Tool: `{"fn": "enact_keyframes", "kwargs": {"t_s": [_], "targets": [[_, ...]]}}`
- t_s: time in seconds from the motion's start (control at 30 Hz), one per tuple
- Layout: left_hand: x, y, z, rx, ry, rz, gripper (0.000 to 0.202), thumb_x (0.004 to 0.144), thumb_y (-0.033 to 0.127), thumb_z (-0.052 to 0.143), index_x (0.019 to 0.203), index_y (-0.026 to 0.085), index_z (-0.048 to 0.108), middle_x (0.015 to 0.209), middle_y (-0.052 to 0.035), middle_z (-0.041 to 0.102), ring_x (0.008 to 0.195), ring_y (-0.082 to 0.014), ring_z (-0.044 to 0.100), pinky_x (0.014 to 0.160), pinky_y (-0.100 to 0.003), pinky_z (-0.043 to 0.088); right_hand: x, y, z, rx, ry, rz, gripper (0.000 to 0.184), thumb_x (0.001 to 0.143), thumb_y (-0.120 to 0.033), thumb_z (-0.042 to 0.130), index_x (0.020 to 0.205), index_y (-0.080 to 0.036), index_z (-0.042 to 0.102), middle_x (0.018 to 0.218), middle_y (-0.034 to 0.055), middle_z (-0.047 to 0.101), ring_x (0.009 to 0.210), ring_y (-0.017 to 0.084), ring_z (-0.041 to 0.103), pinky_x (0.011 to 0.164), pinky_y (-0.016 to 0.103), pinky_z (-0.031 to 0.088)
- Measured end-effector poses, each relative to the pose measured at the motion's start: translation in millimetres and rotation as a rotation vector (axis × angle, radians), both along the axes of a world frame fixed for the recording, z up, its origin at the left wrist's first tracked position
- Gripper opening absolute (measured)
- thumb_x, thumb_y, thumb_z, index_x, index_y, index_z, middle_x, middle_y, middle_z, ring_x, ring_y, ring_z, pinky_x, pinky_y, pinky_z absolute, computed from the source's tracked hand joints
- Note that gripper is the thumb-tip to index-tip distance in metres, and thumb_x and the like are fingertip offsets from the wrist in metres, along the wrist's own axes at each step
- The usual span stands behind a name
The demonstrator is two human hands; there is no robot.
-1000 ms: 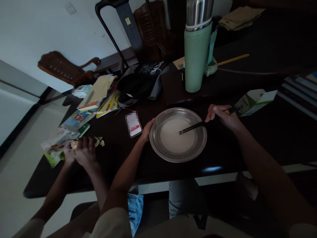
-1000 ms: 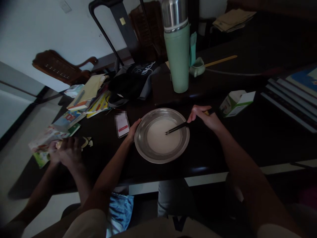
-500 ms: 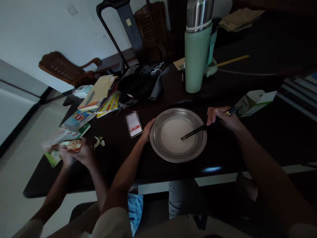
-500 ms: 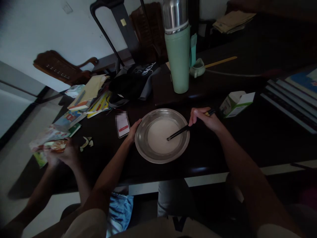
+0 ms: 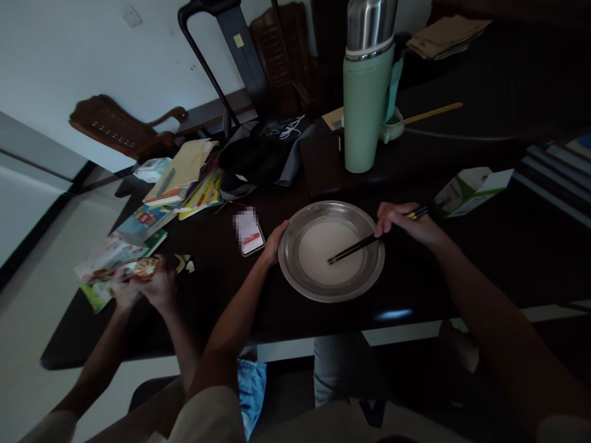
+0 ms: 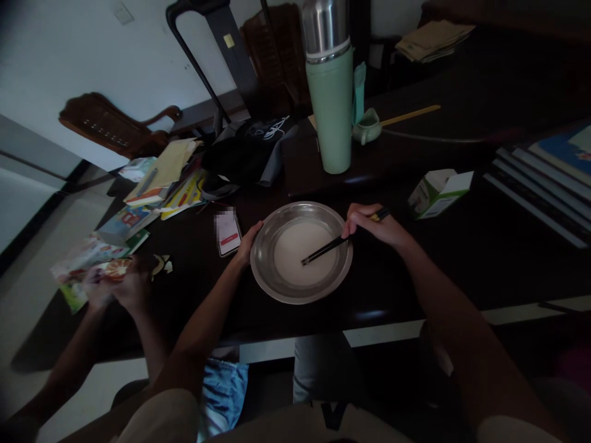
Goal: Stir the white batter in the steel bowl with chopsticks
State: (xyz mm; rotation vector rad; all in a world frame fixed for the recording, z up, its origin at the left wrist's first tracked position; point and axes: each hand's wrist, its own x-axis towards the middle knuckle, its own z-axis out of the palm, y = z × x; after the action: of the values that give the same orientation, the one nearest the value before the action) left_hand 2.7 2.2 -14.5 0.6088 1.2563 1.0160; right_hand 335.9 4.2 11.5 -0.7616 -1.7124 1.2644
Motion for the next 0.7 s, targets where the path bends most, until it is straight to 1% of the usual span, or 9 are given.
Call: {"fn": "enact_keyframes", "kwargs": {"t_s": [0.07,0.13,0.2,0.27,0.37,0.43,0.5,0.6,0.7], "targets": [[0,-1,0.1,-0.002,-0.001,0.005,0.029,0.086,0.036,0.057,0.097,0.014,0.073,0.067,-0.0026,0.071,0.078,-0.0204,0.070,0.073,-0.028,0.053,-4,-1,1.7,0.021,-0.061,0.009,0.039,0.086,-0.053,0.057,0.064,-0.023,0.067,0.073,0.0053,0.071,0.075,0.021,0.063,0.073,0.036,0.047],[0,-1,0.1,-0.010,-0.009,0.000,0.030,0.086,0.036,0.056,0.099,0.014,0.072,0.068,-0.0032,0.071,0.079,-0.0206,0.070,0.073,-0.029,0.053,-5,0,2.5,0.032,-0.073,-0.050,0.037,0.086,-0.052,0.058,0.066,-0.023,0.068,0.075,0.0052,0.072,0.077,0.021,0.064,0.076,0.036,0.047],[0,-1,0.0,-0.017,-0.015,-0.004,0.030,0.086,0.036,0.056,0.099,0.014,0.072,0.069,-0.0038,0.072,0.081,-0.0212,0.070,0.074,-0.029,0.053,-1,2,1.6,0.017,-0.020,-0.138,0.039,0.087,-0.052,0.057,0.063,-0.023,0.066,0.071,0.0044,0.071,0.072,0.020,0.065,0.075,0.037,0.048],[0,0,-0.3,-0.010,-0.015,-0.003,0.030,0.086,0.036,0.057,0.098,0.014,0.072,0.070,-0.0038,0.072,0.083,-0.0216,0.070,0.075,-0.029,0.053,3,3,-0.2,-0.003,0.057,-0.181,0.043,0.089,-0.052,0.054,0.058,-0.023,0.063,0.063,0.0037,0.068,0.063,0.020,0.063,0.069,0.037,0.047],[-1,1,-0.9,0.015,-0.013,-0.011,0.030,0.082,0.038,0.062,0.097,0.014,0.073,0.070,-0.0034,0.072,0.083,-0.0219,0.069,0.074,-0.028,0.053,4,2,-1.9,-0.021,0.087,-0.090,0.046,0.091,-0.051,0.052,0.056,-0.023,0.062,0.059,0.0034,0.066,0.059,0.019,0.060,0.064,0.036,0.046],[0,1,-1.2,0.017,-0.014,-0.018,0.031,0.080,0.039,0.063,0.095,0.014,0.073,0.067,-0.0029,0.071,0.081,-0.0217,0.069,0.073,-0.028,0.053,0,1,-1.4,-0.021,0.024,-0.003,0.042,0.089,-0.051,0.054,0.060,-0.023,0.063,0.065,0.0040,0.069,0.065,0.020,0.062,0.068,0.036,0.047],[0,0,-1.1,0.014,-0.015,-0.014,0.031,0.081,0.039,0.062,0.094,0.013,0.073,0.064,-0.0022,0.069,0.079,-0.0211,0.069,0.072,-0.028,0.053,-3,0,-0.2,0.002,-0.043,0.012,0.038,0.088,-0.051,0.057,0.064,-0.022,0.066,0.073,0.0048,0.071,0.074,0.020,0.064,0.074,0.036,0.047],[1,-1,-0.4,0.015,-0.014,-0.003,0.028,0.085,0.036,0.058,0.095,0.014,0.073,0.062,-0.0014,0.069,0.078,-0.0200,0.069,0.071,-0.027,0.053,-1,2,0.3,0.014,-0.030,-0.118,0.038,0.088,-0.049,0.057,0.065,-0.021,0.067,0.074,0.0047,0.071,0.075,0.020,0.064,0.077,0.035,0.046],[1,-1,0.1,0.020,-0.007,-0.008,0.028,0.086,0.035,0.057,0.096,0.015,0.072,0.065,-0.0014,0.070,0.080,-0.0200,0.069,0.074,-0.028,0.053,6,4,-1.4,0.005,0.084,-0.226,0.044,0.091,-0.047,0.054,0.057,-0.021,0.063,0.061,0.0034,0.067,0.061,0.018,0.062,0.067,0.034,0.045]]}}
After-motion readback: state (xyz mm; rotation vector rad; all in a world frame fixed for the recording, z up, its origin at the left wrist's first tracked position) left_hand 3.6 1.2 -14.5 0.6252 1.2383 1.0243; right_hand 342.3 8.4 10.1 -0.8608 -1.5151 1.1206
